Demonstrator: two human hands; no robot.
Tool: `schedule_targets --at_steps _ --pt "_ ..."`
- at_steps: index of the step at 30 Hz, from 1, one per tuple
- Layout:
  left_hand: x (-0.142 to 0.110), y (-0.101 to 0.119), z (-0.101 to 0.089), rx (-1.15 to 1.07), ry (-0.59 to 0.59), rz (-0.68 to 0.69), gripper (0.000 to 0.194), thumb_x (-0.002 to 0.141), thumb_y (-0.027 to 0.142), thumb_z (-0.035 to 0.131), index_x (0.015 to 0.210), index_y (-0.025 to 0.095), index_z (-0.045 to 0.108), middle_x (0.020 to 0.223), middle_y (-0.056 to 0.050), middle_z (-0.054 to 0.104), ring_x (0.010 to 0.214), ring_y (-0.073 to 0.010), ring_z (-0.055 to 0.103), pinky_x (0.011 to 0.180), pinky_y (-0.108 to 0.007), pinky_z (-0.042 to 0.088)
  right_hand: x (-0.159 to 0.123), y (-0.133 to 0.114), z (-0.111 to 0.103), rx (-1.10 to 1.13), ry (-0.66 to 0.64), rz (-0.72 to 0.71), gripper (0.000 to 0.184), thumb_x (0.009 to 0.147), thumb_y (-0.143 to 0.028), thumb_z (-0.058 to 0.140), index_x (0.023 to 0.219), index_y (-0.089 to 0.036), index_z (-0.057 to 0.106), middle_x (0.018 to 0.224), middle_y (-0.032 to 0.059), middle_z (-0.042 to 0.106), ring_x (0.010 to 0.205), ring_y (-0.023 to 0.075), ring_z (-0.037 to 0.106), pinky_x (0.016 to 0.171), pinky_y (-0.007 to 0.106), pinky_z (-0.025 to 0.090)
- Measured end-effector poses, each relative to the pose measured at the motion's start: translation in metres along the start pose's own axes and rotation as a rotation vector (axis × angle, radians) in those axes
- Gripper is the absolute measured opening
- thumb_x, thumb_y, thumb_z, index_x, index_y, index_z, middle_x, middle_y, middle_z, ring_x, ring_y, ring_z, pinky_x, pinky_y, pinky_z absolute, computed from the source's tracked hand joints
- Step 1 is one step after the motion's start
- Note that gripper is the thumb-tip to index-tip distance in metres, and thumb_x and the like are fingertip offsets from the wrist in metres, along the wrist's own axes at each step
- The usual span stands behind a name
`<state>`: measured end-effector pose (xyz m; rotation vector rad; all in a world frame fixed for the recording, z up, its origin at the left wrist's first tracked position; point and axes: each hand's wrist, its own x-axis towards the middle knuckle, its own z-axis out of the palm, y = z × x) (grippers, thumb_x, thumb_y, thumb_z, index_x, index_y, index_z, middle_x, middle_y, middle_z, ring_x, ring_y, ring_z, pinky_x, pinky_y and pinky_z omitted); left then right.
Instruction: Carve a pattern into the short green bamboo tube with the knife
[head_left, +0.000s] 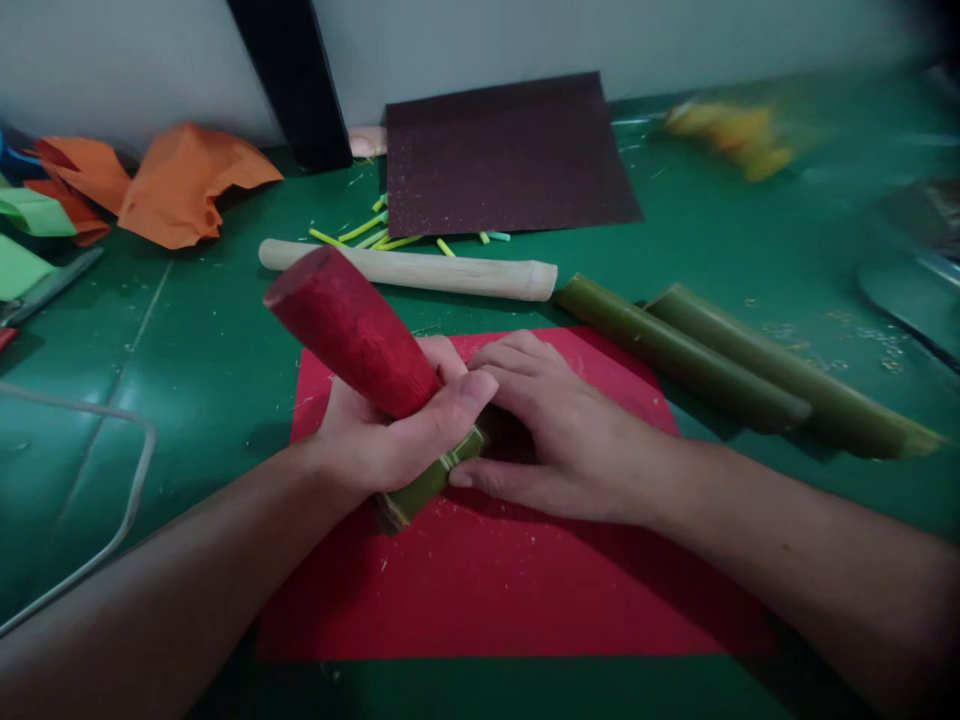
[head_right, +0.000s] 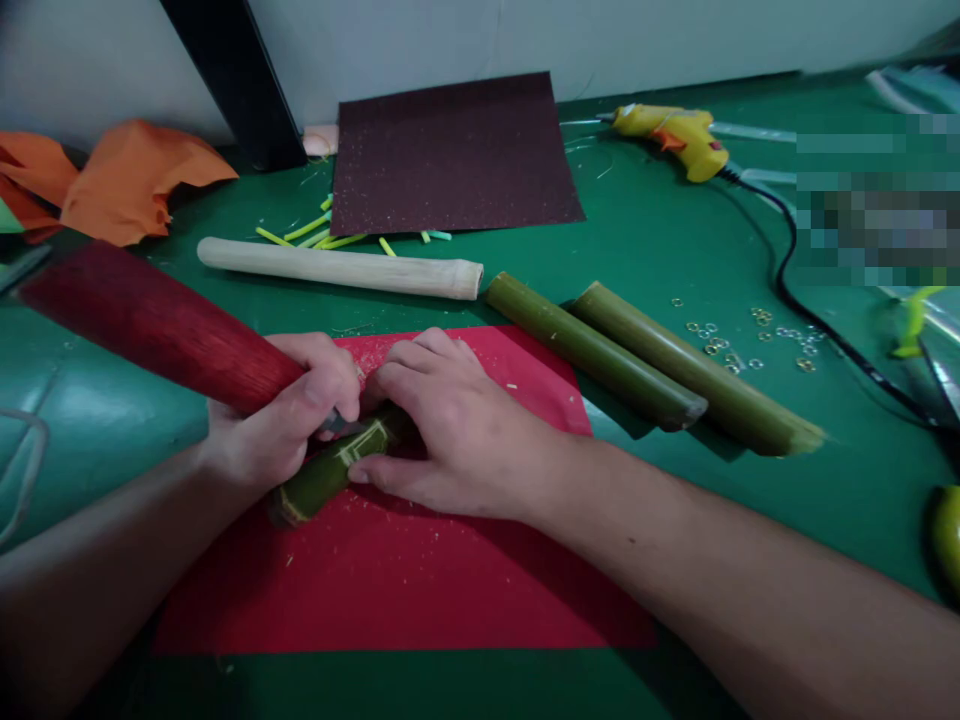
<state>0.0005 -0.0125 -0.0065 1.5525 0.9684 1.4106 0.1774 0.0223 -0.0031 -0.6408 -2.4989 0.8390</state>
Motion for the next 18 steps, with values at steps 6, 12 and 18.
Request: schedule_targets --at_steps 6,12,18 --pt "0.0002 0.0041 0.0007 0.023 -0.038 -0.054 0.03 0.088 0.03 0.069 0.063 0.017 0.06 0.058 0.003 0.056 0.05 -0.0058 0.051 0.05 -0.018 0.048 -0.0013 0.0004 0.0009 -0.011 0.013 -0.02 0.029 0.088 -0.045 0.071 0.09 -0.018 0.061 0.089 0.0053 0.062 0.089 0.0224 0.054 0.086 0.04 0.039" --pt "0.0019 -0.0005 -0.0019 0.054 -0.05 -0.043 0.033 0.089 0.027 0.068 0.06 0.018 0.056 0.056 0.003 0.052 0.05 -0.008 0.05 0.048 -0.022 0.046 -0.0003 0.0018 0.0012 -0.016 0.003 -0.017 0.036 0.09 -0.05 0.069 0.095 -0.014 0.064 0.094 0.0091 0.064 0.091 0.024 0.053 0.086 0.041 0.039" --pt "0.0021 -0.0027 -0.0047 -0.053 -0.137 -0.032 0.049 0.094 0.042 0.065 0.055 0.018 0.049 0.051 0.002 0.045 0.046 -0.0076 0.04 0.044 -0.025 0.035 0.0006 0.0012 0.0003 -0.021 -0.027 0.032 0.035 0.086 -0.048 0.074 0.095 -0.015 0.065 0.094 0.0078 0.064 0.093 0.0246 0.052 0.087 0.041 0.038"
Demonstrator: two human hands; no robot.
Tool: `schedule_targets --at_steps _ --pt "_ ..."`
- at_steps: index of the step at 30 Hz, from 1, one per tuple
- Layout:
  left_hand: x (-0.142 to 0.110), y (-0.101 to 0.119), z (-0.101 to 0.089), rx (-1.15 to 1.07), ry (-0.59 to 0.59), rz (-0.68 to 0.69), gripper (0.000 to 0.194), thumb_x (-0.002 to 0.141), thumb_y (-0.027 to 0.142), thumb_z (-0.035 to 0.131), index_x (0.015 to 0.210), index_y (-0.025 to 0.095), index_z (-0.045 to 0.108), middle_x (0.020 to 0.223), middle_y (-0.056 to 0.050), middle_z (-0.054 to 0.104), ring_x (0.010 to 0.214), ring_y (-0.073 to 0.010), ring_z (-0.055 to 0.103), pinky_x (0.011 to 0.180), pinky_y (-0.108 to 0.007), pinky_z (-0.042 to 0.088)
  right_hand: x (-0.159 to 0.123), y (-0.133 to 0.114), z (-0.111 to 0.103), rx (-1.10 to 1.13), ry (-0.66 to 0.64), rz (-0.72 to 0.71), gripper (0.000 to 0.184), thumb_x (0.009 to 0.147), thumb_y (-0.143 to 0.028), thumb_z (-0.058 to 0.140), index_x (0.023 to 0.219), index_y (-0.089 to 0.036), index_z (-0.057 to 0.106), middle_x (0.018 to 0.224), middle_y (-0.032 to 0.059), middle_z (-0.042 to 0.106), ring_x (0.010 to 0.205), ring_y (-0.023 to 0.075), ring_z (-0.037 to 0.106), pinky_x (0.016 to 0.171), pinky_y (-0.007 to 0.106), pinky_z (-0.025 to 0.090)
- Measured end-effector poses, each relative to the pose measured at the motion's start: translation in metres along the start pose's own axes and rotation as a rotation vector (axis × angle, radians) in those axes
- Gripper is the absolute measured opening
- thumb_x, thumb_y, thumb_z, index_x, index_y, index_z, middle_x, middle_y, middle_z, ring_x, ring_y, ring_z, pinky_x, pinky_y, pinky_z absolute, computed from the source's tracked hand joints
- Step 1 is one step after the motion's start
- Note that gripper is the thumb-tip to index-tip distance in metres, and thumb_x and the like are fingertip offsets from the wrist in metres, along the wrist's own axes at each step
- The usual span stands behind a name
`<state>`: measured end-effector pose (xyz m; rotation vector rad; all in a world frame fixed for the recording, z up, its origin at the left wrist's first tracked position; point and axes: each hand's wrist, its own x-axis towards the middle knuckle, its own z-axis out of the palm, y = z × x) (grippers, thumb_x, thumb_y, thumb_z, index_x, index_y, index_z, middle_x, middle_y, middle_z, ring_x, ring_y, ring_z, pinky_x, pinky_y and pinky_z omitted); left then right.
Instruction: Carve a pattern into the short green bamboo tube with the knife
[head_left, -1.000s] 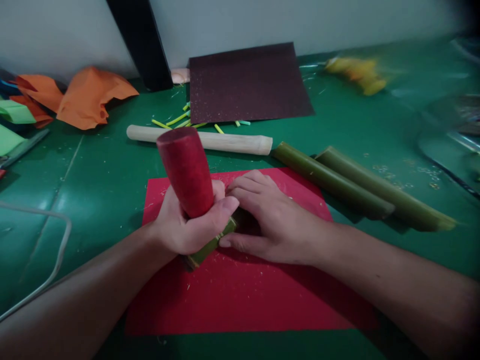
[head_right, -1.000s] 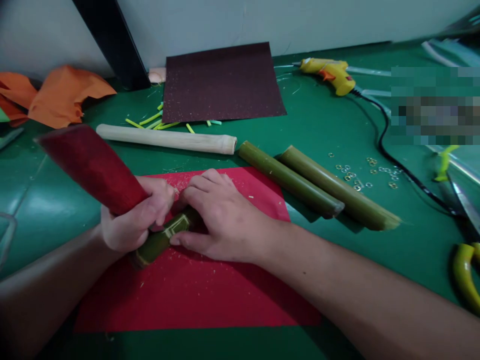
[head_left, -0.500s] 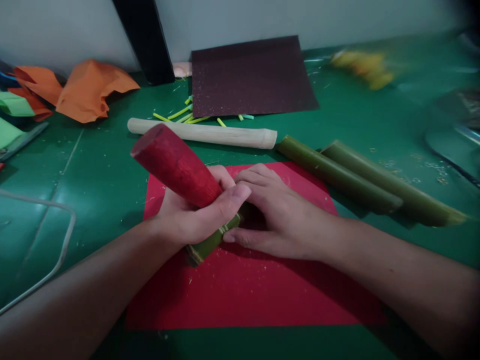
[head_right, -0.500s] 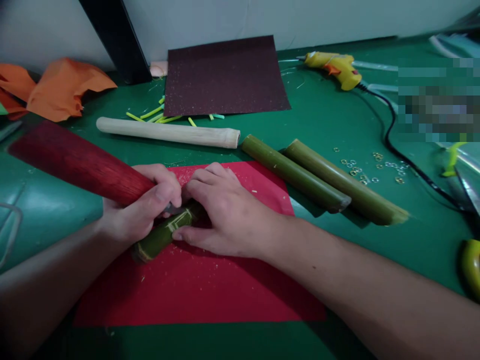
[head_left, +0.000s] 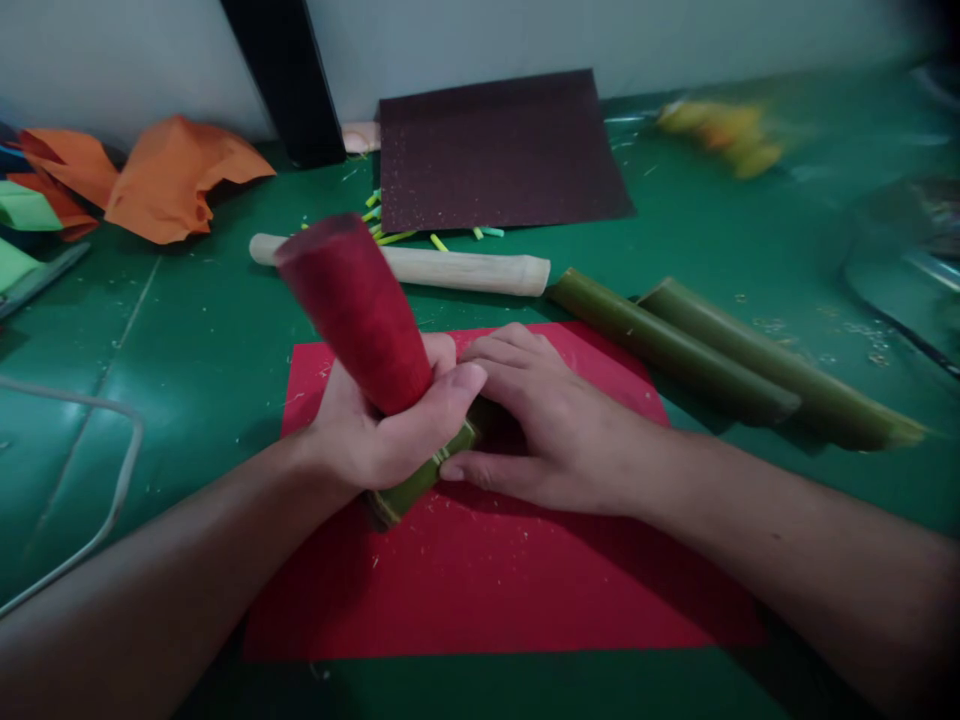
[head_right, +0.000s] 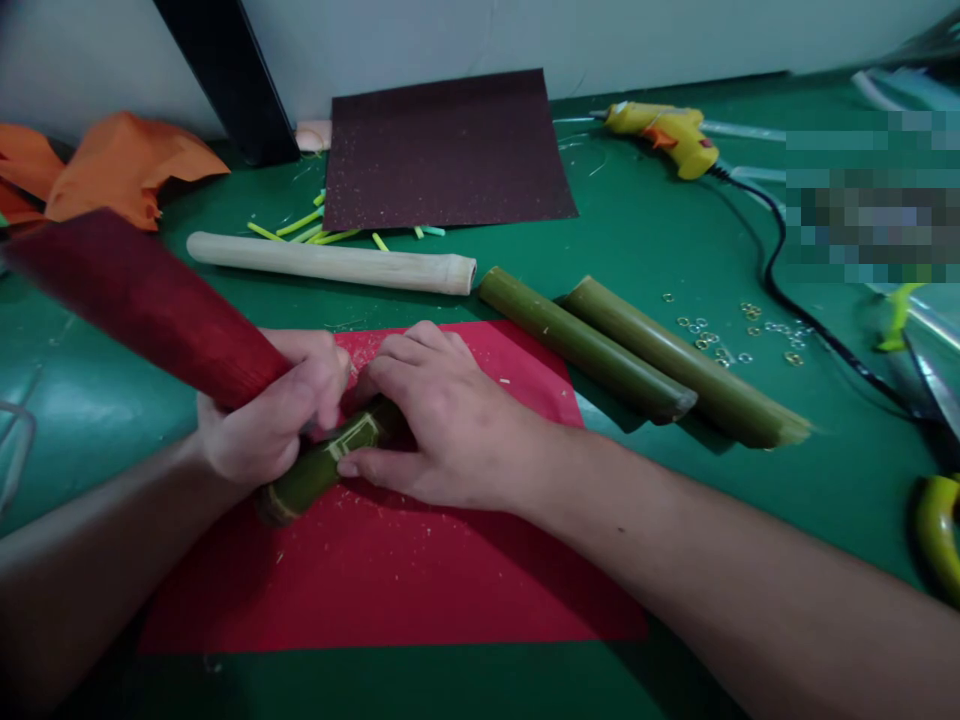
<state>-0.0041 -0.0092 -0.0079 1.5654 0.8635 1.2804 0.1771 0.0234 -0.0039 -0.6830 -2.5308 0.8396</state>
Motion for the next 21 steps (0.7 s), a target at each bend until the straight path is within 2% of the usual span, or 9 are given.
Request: schedule_targets --at_steps 4,10,16,18,21 --pt "0.0 -0.001 0.0 -0.056 -0.029 0.0 0.051 0.09 0.042 0.071 0.053 0.017 0.046 0.048 0.003 0.042 0.043 -0.0064 0.037 0.042 -0.024 0.032 0.0 0.001 0.001 0.007 0.001 0.012 0.033 0.085 -0.046 0.075 0.089 -0.015 0.063 0.09 0.0066 0.062 0.091 0.0235 0.051 0.084 0.041 0.038" --pt "0.004 0.001 0.005 0.017 0.097 0.081 0.038 0.087 0.036 0.075 0.059 0.016 0.058 0.053 0.002 0.055 0.047 -0.0066 0.052 0.044 -0.018 0.044 0.0 0.0 0.002 0.046 0.053 -0.057 0.025 0.085 -0.035 0.076 0.091 -0.015 0.063 0.09 0.0052 0.062 0.09 0.0217 0.054 0.086 0.04 0.037" --pt "0.003 0.005 0.01 0.04 0.13 0.011 0.032 0.084 0.039 0.078 0.065 0.017 0.065 0.057 0.003 0.061 0.047 -0.0064 0.055 0.046 -0.017 0.048 -0.001 0.001 0.003 0.03 0.045 -0.042 0.029 0.085 -0.038 0.075 0.092 -0.013 0.062 0.092 0.0077 0.062 0.093 0.0241 0.054 0.087 0.042 0.037" --pt "0.003 0.005 0.009 0.015 0.112 0.0 0.033 0.085 0.037 0.078 0.063 0.016 0.063 0.056 0.004 0.059 0.046 -0.0052 0.053 0.047 -0.015 0.048 -0.001 0.001 0.003 0.04 0.046 -0.043 0.03 0.085 -0.04 0.076 0.09 -0.015 0.062 0.091 0.007 0.061 0.092 0.0234 0.053 0.086 0.041 0.037" --pt "0.006 0.006 0.008 -0.03 0.014 0.017 0.041 0.086 0.033 0.076 0.056 0.015 0.054 0.051 0.004 0.053 0.045 -0.0044 0.05 0.044 -0.014 0.046 -0.001 0.001 0.002 0.065 0.032 -0.012 0.029 0.084 -0.041 0.077 0.084 -0.017 0.059 0.09 0.0053 0.06 0.09 0.0227 0.051 0.084 0.041 0.036"
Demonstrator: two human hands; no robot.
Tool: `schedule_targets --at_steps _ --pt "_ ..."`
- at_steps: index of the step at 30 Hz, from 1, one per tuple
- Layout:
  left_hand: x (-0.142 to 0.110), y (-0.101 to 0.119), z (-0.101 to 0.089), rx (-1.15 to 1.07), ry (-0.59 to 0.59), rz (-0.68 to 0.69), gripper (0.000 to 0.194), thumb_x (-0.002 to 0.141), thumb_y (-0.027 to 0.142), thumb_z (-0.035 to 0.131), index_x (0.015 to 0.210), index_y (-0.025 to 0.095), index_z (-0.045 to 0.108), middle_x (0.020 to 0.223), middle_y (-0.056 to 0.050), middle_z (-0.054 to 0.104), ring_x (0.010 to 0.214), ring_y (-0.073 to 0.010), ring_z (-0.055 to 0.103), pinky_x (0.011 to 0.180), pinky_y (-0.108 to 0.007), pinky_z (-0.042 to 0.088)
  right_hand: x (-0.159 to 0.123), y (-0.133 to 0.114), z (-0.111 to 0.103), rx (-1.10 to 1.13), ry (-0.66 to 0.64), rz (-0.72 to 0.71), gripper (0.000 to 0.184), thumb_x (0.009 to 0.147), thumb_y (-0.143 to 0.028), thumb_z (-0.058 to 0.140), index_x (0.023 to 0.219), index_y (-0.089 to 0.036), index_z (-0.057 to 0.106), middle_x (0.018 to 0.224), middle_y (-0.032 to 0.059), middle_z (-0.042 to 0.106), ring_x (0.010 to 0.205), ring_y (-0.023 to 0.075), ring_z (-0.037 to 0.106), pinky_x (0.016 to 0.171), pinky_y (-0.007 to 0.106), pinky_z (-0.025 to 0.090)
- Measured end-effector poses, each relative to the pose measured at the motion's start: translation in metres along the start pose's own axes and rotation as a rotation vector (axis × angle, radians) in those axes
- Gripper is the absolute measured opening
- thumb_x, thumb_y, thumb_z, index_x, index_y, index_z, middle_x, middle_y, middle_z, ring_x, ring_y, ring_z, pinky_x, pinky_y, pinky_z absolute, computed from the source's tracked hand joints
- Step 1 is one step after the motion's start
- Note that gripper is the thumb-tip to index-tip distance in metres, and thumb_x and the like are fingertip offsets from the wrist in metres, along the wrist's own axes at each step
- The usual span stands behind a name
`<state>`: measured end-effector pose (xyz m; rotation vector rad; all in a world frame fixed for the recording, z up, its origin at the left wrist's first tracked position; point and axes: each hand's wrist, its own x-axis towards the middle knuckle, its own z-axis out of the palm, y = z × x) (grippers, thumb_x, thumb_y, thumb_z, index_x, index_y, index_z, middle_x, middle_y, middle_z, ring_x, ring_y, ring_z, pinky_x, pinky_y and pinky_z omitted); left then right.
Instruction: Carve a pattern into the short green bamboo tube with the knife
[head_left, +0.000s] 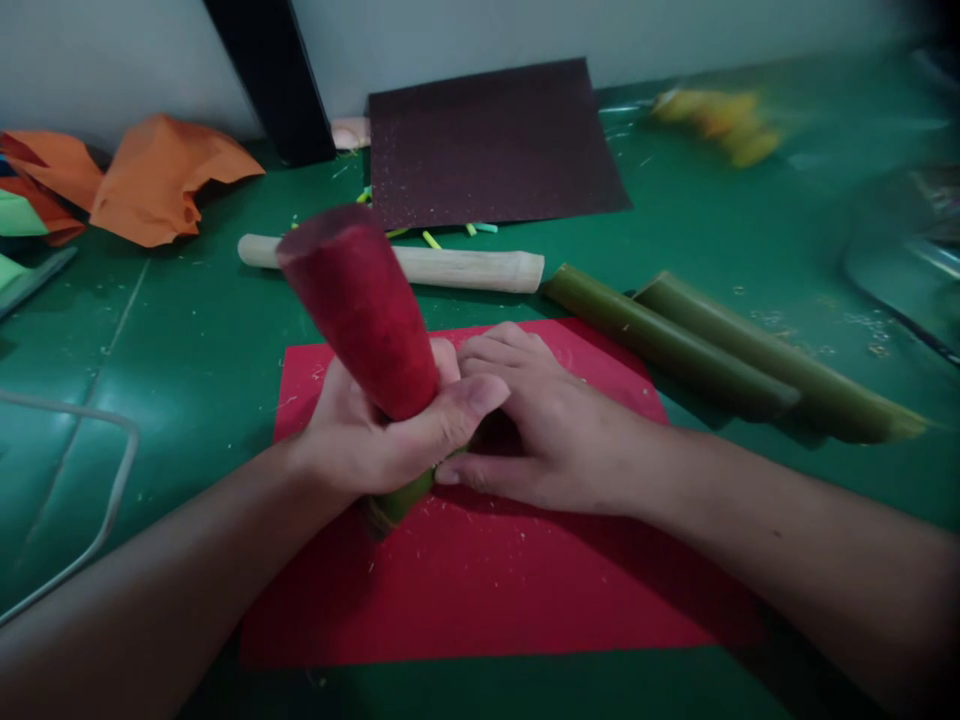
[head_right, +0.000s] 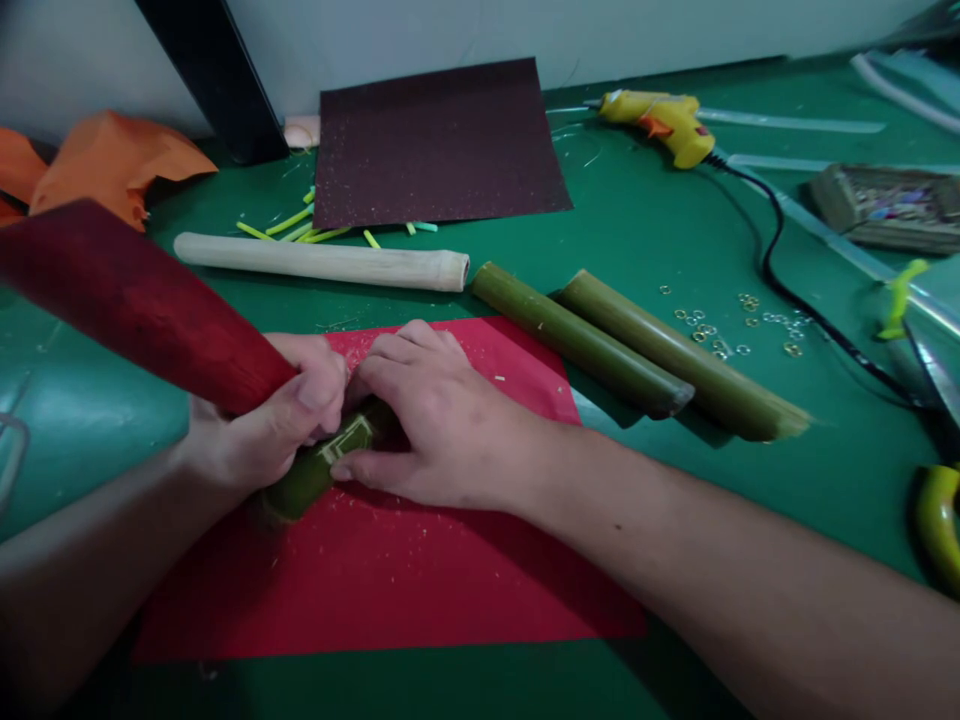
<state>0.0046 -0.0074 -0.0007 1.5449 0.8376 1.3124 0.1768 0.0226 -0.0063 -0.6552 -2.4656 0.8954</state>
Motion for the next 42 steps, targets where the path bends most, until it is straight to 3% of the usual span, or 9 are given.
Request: schedule_targets --at_steps 4,11,17,23,30,33,35,39,42 --pt "0.002 0.001 -0.001 -0.021 -0.098 0.016 0.048 0.088 0.033 0.073 0.052 0.015 0.047 0.046 0.004 0.048 0.042 -0.0043 0.047 0.041 -0.014 0.043 0.0 -0.002 0.0 0.017 -0.029 0.042 0.026 0.084 -0.039 0.077 0.088 -0.018 0.061 0.094 0.0058 0.062 0.095 0.024 0.052 0.087 0.042 0.036" --pt "0.001 0.001 -0.001 0.079 0.029 0.062 0.038 0.088 0.036 0.074 0.06 0.015 0.059 0.051 0.003 0.055 0.045 -0.005 0.052 0.044 -0.015 0.045 -0.001 -0.002 0.002 0.002 -0.007 0.039 0.028 0.082 -0.04 0.078 0.085 -0.019 0.059 0.094 0.0051 0.061 0.093 0.0234 0.052 0.086 0.041 0.036" --pt "0.002 0.001 -0.003 0.002 -0.167 0.037 0.047 0.091 0.035 0.07 0.055 0.015 0.048 0.046 0.004 0.05 0.041 -0.0045 0.047 0.04 -0.017 0.039 -0.001 -0.001 0.002 0.001 -0.012 0.048 0.031 0.082 -0.04 0.078 0.096 -0.016 0.064 0.098 0.0073 0.063 0.097 0.025 0.052 0.09 0.043 0.037" --pt "-0.007 -0.007 -0.002 0.069 0.101 0.029 0.039 0.088 0.04 0.074 0.061 0.016 0.06 0.055 0.003 0.055 0.05 -0.0064 0.05 0.047 -0.019 0.044 0.0 0.002 0.001 0.016 0.01 0.02 0.03 0.08 -0.039 0.08 0.084 -0.019 0.059 0.09 0.0035 0.058 0.09 0.0217 0.051 0.086 0.04 0.035" --pt "0.001 -0.003 -0.003 -0.048 -0.161 0.046 0.047 0.095 0.036 0.065 0.057 0.016 0.048 0.046 0.004 0.045 0.041 -0.0046 0.04 0.039 -0.019 0.033 -0.001 0.001 0.001 -0.008 -0.003 0.038 0.033 0.082 -0.042 0.078 0.094 -0.017 0.062 0.094 0.0049 0.06 0.093 0.0223 0.05 0.087 0.04 0.036" --pt "0.002 -0.003 -0.005 -0.027 -0.202 0.099 0.046 0.092 0.032 0.068 0.055 0.016 0.045 0.045 0.004 0.046 0.04 -0.0053 0.041 0.039 -0.021 0.031 -0.001 0.0 0.0 -0.024 -0.008 0.044 0.029 0.083 -0.04 0.077 0.086 -0.018 0.058 0.093 0.0045 0.059 0.092 0.0217 0.049 0.088 0.04 0.035" --pt "0.0 -0.005 -0.005 -0.025 -0.162 0.105 0.046 0.09 0.032 0.071 0.054 0.017 0.046 0.045 0.004 0.045 0.041 -0.0058 0.04 0.039 -0.021 0.032 -0.001 0.0 -0.001 -0.024 -0.02 0.055 0.03 0.083 -0.041 0.076 0.081 -0.02 0.055 0.091 0.0041 0.058 0.09 0.0216 0.048 0.087 0.04 0.035" --pt "-0.005 -0.008 -0.004 0.053 0.056 0.043 0.039 0.089 0.04 0.072 0.06 0.018 0.06 0.053 0.001 0.055 0.047 -0.0083 0.049 0.043 -0.022 0.041 0.0 0.0 -0.003 -0.01 -0.01 0.072 0.033 0.082 -0.044 0.078 0.087 -0.02 0.056 0.092 0.0037 0.059 0.091 0.0222 0.049 0.085 0.04 0.035" --pt "-0.006 -0.006 -0.002 0.121 0.087 0.037 0.034 0.087 0.042 0.075 0.064 0.018 0.065 0.057 0.001 0.06 0.051 -0.0092 0.055 0.046 -0.021 0.046 0.0 0.001 -0.004 -0.008 -0.004 0.063 0.032 0.082 -0.044 0.078 0.086 -0.021 0.056 0.092 0.0036 0.059 0.091 0.022 0.049 0.086 0.04 0.034"
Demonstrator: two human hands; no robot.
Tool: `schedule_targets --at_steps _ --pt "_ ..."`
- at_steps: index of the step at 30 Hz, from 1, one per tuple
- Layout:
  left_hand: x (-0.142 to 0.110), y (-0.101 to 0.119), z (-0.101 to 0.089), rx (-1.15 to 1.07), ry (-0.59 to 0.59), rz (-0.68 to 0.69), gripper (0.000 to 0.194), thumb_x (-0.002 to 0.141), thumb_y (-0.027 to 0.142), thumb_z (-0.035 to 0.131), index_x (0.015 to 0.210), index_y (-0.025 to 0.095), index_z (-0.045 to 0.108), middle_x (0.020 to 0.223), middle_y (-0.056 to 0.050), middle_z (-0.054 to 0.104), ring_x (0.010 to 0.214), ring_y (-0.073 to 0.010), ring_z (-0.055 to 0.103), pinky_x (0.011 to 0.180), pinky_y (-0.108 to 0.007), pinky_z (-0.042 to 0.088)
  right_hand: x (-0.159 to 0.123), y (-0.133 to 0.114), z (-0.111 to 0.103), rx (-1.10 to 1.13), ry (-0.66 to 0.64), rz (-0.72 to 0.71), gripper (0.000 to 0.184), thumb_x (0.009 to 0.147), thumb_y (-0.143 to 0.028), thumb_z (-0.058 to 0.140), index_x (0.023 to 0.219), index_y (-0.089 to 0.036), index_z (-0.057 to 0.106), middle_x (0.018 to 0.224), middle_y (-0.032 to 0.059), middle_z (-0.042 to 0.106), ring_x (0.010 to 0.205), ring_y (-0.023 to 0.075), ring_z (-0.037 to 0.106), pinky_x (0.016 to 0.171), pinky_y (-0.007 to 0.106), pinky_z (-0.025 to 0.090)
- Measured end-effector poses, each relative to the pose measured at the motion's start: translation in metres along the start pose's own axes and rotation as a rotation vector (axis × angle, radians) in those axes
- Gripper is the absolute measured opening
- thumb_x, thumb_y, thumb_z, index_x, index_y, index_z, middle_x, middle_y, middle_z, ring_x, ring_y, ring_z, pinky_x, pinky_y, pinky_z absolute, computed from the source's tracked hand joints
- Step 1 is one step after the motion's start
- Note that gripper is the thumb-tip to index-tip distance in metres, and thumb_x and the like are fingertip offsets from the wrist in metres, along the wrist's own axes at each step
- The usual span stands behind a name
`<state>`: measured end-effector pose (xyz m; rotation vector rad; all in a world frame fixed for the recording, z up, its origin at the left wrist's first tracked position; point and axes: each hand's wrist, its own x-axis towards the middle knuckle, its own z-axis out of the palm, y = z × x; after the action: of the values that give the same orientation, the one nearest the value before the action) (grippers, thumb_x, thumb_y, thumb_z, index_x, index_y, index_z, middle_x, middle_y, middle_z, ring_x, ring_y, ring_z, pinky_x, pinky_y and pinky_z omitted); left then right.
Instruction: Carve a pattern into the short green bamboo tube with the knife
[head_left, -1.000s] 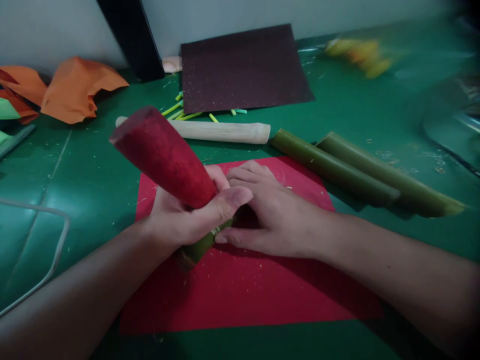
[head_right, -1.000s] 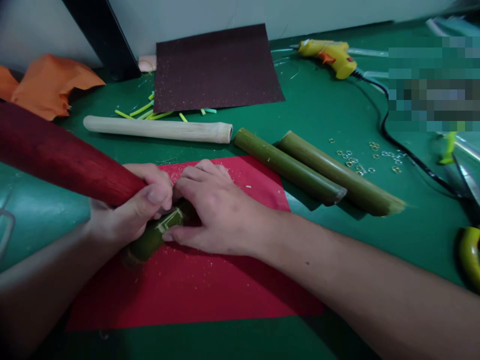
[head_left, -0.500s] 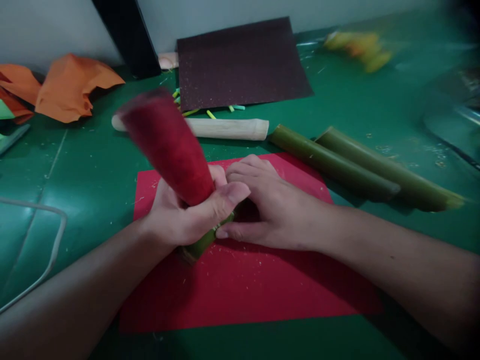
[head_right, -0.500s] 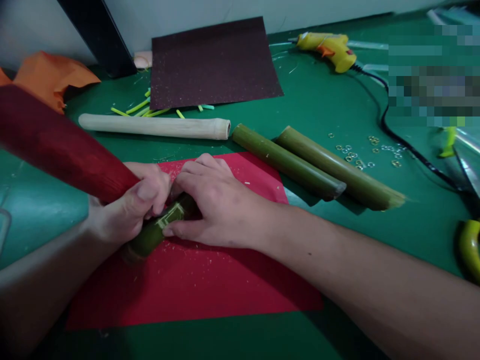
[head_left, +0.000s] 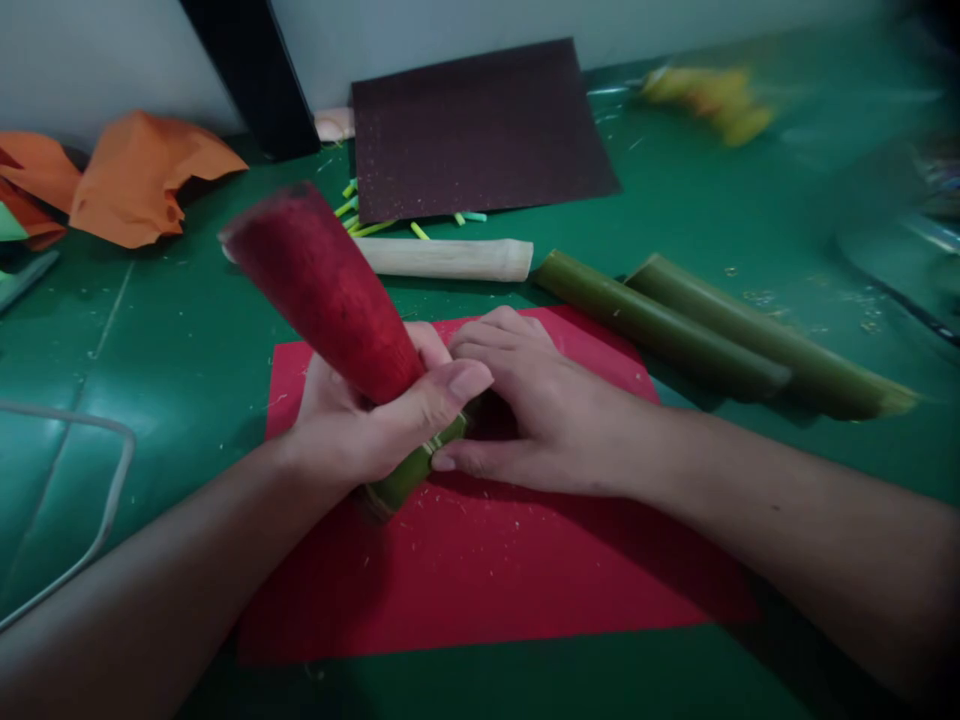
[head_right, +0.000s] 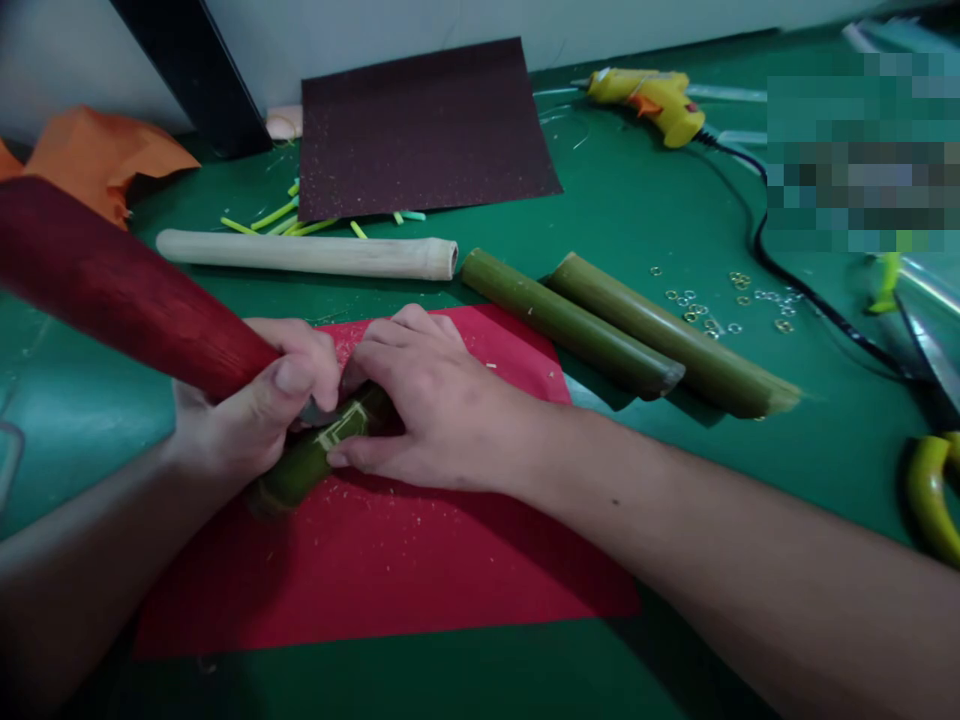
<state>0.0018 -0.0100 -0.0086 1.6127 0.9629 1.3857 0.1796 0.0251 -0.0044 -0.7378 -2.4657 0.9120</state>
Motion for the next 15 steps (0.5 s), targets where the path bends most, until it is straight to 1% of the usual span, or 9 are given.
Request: schedule_targets --at_steps 4,6,9,11,13,15 --pt "0.0013 0.0025 0.0004 -0.02 -0.006 -0.035 0.03 0.085 0.038 0.077 0.067 0.018 0.066 0.06 0.002 0.061 0.051 -0.0072 0.055 0.05 -0.019 0.049 -0.0001 0.0001 0.0004 0.007 -0.01 0.001 0.032 0.082 -0.043 0.078 0.086 -0.02 0.057 0.093 0.0041 0.059 0.092 0.0223 0.05 0.086 0.04 0.034" --pt "0.002 0.0014 -0.001 -0.031 -0.03 -0.029 0.029 0.086 0.036 0.076 0.066 0.017 0.065 0.058 0.002 0.058 0.05 -0.007 0.052 0.048 -0.019 0.047 0.0002 -0.0003 0.0006 0.008 -0.006 0.007 0.032 0.082 -0.043 0.078 0.084 -0.02 0.056 0.092 0.0034 0.059 0.091 0.0218 0.049 0.085 0.04 0.034" --pt "0.0035 -0.0024 -0.004 -0.114 -0.153 0.03 0.034 0.091 0.034 0.07 0.063 0.018 0.059 0.053 0.003 0.051 0.046 -0.0076 0.046 0.042 -0.021 0.041 0.0006 -0.001 0.0004 0.004 -0.009 0.026 0.034 0.081 -0.044 0.078 0.081 -0.021 0.054 0.089 0.002 0.058 0.089 0.0209 0.047 0.084 0.039 0.033" --pt "0.0044 -0.0044 -0.0052 -0.174 -0.23 0.069 0.038 0.093 0.032 0.068 0.06 0.018 0.054 0.05 0.003 0.049 0.044 -0.0081 0.046 0.041 -0.023 0.038 0.0007 -0.0015 0.0002 0.007 -0.018 0.038 0.034 0.081 -0.044 0.078 0.08 -0.021 0.053 0.089 0.0019 0.058 0.089 0.0206 0.046 0.085 0.039 0.033" --pt "0.0043 -0.005 -0.005 -0.184 -0.219 0.08 0.04 0.092 0.033 0.069 0.059 0.018 0.053 0.049 0.003 0.049 0.043 -0.0082 0.045 0.041 -0.024 0.037 0.0008 -0.0018 0.0 0.013 -0.022 0.042 0.033 0.081 -0.043 0.079 0.081 -0.021 0.054 0.09 0.002 0.058 0.089 0.0208 0.047 0.086 0.04 0.033" --pt "0.0034 -0.0038 -0.0036 -0.146 -0.145 0.065 0.037 0.091 0.036 0.071 0.061 0.018 0.058 0.05 0.003 0.05 0.043 -0.0075 0.045 0.041 -0.023 0.037 0.0008 -0.0018 0.0002 0.017 -0.02 0.039 0.033 0.08 -0.043 0.079 0.083 -0.021 0.055 0.09 0.0022 0.059 0.09 0.0212 0.048 0.086 0.04 0.033"
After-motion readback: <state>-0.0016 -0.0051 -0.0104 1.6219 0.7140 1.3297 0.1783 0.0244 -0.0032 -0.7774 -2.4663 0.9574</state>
